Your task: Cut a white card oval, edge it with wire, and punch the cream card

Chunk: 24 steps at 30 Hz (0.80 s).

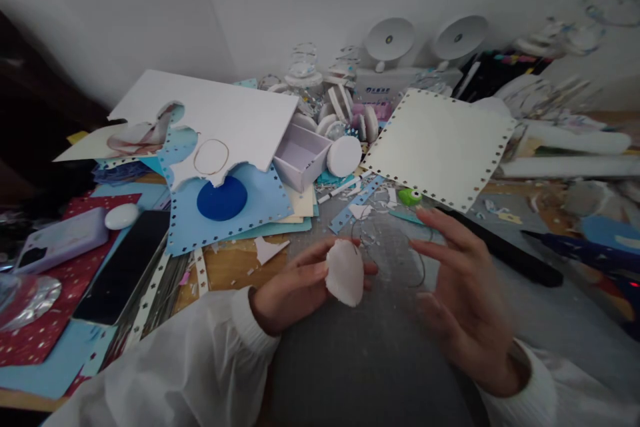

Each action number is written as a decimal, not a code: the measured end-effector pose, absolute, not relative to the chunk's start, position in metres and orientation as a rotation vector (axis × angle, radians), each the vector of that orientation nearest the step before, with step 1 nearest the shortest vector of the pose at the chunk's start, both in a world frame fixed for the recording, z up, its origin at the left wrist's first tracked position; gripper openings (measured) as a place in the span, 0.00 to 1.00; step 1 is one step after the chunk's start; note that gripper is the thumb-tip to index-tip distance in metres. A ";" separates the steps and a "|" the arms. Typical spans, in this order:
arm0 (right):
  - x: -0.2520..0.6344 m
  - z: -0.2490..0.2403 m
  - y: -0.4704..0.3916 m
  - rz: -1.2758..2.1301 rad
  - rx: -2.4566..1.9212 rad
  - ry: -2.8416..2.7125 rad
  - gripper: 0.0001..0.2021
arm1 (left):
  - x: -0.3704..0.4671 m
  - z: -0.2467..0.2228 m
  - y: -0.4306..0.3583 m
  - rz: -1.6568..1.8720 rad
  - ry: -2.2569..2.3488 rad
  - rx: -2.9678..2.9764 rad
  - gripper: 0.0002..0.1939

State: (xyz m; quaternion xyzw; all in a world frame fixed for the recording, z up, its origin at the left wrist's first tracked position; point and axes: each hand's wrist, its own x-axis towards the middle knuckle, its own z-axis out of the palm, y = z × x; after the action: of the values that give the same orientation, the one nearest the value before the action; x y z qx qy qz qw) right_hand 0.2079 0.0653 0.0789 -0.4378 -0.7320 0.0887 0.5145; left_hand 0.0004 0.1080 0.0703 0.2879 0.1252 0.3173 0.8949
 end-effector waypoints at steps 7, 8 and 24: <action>0.209 0.094 0.061 -0.336 -1.097 -1.943 0.07 | 0.000 0.068 0.107 0.650 0.253 0.595 0.25; 0.208 0.094 0.061 -0.333 -1.055 -1.962 0.06 | 0.000 0.068 0.107 0.656 0.250 0.590 0.25; 0.198 0.099 0.062 -0.216 -0.785 -2.082 0.10 | -0.001 0.074 0.107 0.623 0.173 0.546 0.28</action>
State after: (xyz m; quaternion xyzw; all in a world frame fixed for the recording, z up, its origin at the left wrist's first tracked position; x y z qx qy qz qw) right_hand 0.1976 0.0625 0.0988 -0.3159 -0.8373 -0.0869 0.4377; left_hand -0.0011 0.1068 0.0743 0.2650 0.0838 0.3023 0.9118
